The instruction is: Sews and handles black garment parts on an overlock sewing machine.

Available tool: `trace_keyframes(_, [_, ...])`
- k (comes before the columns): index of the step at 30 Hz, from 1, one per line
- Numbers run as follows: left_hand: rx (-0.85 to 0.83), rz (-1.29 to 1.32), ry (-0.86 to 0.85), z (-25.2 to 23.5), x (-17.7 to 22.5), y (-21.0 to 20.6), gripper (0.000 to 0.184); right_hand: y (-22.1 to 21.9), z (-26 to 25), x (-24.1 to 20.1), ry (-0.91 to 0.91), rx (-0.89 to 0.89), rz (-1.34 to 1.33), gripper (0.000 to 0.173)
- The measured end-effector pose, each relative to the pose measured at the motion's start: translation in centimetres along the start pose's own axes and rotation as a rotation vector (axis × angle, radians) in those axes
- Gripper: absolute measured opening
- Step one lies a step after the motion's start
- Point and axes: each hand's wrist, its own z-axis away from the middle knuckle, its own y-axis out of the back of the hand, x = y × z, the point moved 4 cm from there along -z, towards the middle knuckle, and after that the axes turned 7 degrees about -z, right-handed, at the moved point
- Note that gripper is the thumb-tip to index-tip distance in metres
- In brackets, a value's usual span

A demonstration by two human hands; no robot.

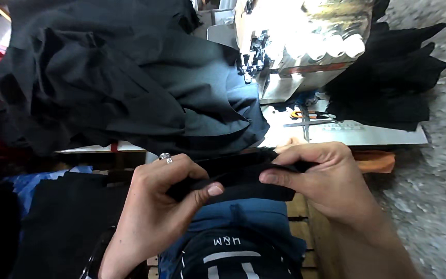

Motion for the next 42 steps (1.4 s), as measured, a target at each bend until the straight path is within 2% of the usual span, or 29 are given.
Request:
trace_keyframes(6, [0.038, 0.047, 0.019, -0.1, -0.1, -0.4, 0.017, -0.6, 0.3, 0.7, -0.076, 0.039, -0.198, 0.011])
trace_keyframes(10, [0.137, 0.095, 0.047, 0.0, 0.3, -0.8, 0.010, -0.8, 0.4, 0.8, -0.074, 0.138, -0.241, 0.030])
trace_keyframes(13, [0.210, 0.022, 0.076, -0.2, 0.3, -1.2, 0.036, -1.0, 0.4, 0.5, -0.109, 0.117, -0.150, 0.043])
trace_keyframes(14, [0.237, -0.022, 0.073, -0.3, 0.1, -1.3, 0.038, -1.0, 0.3, 0.6, -0.127, 0.100, -0.127, 0.048])
trace_keyframes(15, [0.264, -0.042, 0.067, -0.3, -0.1, -1.4, 0.030, -1.0, 0.3, 0.8, -0.135, 0.081, -0.102, 0.048])
trace_keyframes(17, [0.289, -0.019, 0.066, -0.5, -0.4, -1.7, 0.011, -1.0, 0.3, 1.1, -0.127, 0.062, -0.101, 0.023])
trace_keyframes(19, [0.257, 0.091, 0.077, -0.6, -0.6, -2.2, 0.007, -1.1, 0.2, 1.4, -0.134, 0.052, -0.155, 0.012])
trace_keyframes(23, [0.251, 0.225, 0.137, -0.9, -0.6, -2.6, 0.008, -1.1, 0.3, 1.7, -0.172, 0.044, -0.235, 0.011])
trace_keyframes(33, [0.244, 0.209, 0.136, -2.1, -0.7, -2.9, 0.012, -0.1, 0.0, 2.4, -0.166, 0.052, -0.282, 0.007])
trace_keyframes(39, [0.263, 0.077, 0.113, -3.7, -0.8, -2.6, 0.014, 1.2, 0.0, 2.4, -0.318, -0.137, -0.260, 0.016])
trace_keyframes(42, [0.265, 0.059, 0.135, -4.5, -1.0, -2.7, 0.014, 1.9, 0.2, 2.5, -0.317, -0.137, -0.184, 0.016])
